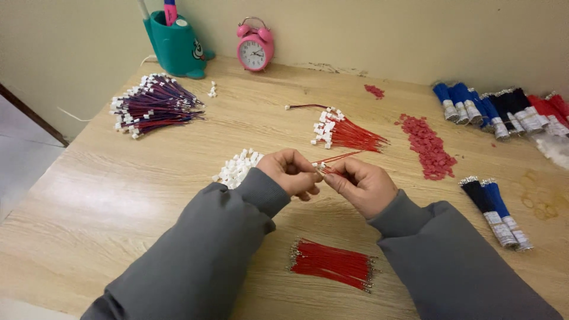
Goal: Assembling small electronic components by attaching connectors to wires
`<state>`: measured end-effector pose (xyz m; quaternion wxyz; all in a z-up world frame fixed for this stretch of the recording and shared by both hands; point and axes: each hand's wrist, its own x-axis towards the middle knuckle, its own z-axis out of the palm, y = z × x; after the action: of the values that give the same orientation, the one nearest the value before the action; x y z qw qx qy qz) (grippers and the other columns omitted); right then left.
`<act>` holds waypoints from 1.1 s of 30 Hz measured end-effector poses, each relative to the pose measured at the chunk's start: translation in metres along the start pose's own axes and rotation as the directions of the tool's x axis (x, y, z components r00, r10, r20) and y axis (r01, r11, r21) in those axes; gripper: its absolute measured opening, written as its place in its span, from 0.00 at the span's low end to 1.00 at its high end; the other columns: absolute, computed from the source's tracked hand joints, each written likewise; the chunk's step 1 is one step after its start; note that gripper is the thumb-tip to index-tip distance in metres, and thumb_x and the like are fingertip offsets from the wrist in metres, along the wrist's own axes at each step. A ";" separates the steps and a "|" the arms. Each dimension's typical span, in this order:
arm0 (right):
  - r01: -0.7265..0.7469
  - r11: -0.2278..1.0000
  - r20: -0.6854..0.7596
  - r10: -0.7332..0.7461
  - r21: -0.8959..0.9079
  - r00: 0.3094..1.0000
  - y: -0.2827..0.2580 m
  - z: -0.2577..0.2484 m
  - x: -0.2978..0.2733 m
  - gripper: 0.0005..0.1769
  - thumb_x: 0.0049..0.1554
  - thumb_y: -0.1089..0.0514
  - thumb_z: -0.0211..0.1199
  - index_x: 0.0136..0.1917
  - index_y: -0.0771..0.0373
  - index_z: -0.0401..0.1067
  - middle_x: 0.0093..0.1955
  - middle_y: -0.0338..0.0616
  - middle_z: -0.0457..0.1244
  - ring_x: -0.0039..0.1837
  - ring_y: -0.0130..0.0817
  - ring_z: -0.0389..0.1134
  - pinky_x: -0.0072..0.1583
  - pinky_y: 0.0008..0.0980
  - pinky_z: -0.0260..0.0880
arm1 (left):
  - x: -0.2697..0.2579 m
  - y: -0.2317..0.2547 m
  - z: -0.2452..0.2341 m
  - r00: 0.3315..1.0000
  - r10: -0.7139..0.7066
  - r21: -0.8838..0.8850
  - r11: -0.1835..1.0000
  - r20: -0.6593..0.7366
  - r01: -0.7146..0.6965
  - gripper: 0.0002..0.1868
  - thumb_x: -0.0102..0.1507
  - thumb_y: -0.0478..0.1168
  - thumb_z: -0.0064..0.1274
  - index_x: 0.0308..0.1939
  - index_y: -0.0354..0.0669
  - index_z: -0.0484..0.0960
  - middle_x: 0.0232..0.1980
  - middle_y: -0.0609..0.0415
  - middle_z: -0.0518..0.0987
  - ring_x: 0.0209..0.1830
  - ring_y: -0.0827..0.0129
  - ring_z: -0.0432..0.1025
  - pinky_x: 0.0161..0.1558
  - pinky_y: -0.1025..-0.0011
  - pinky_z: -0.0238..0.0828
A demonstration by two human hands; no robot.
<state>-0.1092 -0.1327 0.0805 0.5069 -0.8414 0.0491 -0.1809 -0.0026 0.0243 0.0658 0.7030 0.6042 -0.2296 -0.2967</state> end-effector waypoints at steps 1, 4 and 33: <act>-0.001 1.000 -0.003 0.001 -0.001 1.000 0.003 0.000 0.000 0.07 0.54 0.55 0.67 0.40 0.61 0.77 0.26 0.39 0.61 0.35 0.25 0.58 0.38 0.24 0.62 | 0.004 -0.006 0.001 1.000 0.000 0.000 1.000 0.004 0.000 0.09 0.51 0.28 0.57 0.35 0.32 0.79 0.25 0.38 0.79 0.20 0.61 0.77 0.23 0.73 0.78; -0.024 0.999 -0.021 0.024 0.021 0.999 0.014 -0.002 0.001 0.07 0.54 0.55 0.67 0.39 0.60 0.77 0.26 0.38 0.60 0.34 0.24 0.58 0.39 0.23 0.61 | 0.015 -0.025 0.003 0.998 -0.030 -0.147 0.989 -0.049 0.022 0.12 0.53 0.24 0.55 0.41 0.29 0.82 0.33 0.34 0.80 0.27 0.56 0.79 0.28 0.66 0.83; -0.029 0.994 -0.118 0.016 -0.109 0.993 0.026 0.000 0.002 0.05 0.48 0.58 0.69 0.40 0.58 0.78 0.28 0.41 0.62 0.35 0.25 0.61 0.39 0.24 0.65 | 0.016 -0.051 0.005 0.983 -0.180 -0.527 0.831 0.049 0.178 0.17 0.62 0.31 0.53 0.55 0.29 0.76 0.44 0.38 0.80 0.43 0.55 0.79 0.46 0.63 0.82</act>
<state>-0.1048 -0.1455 0.0585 0.4577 -0.8555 0.0982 -0.2212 -0.0016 0.0043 0.0156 0.8114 0.4067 -0.0806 -0.4119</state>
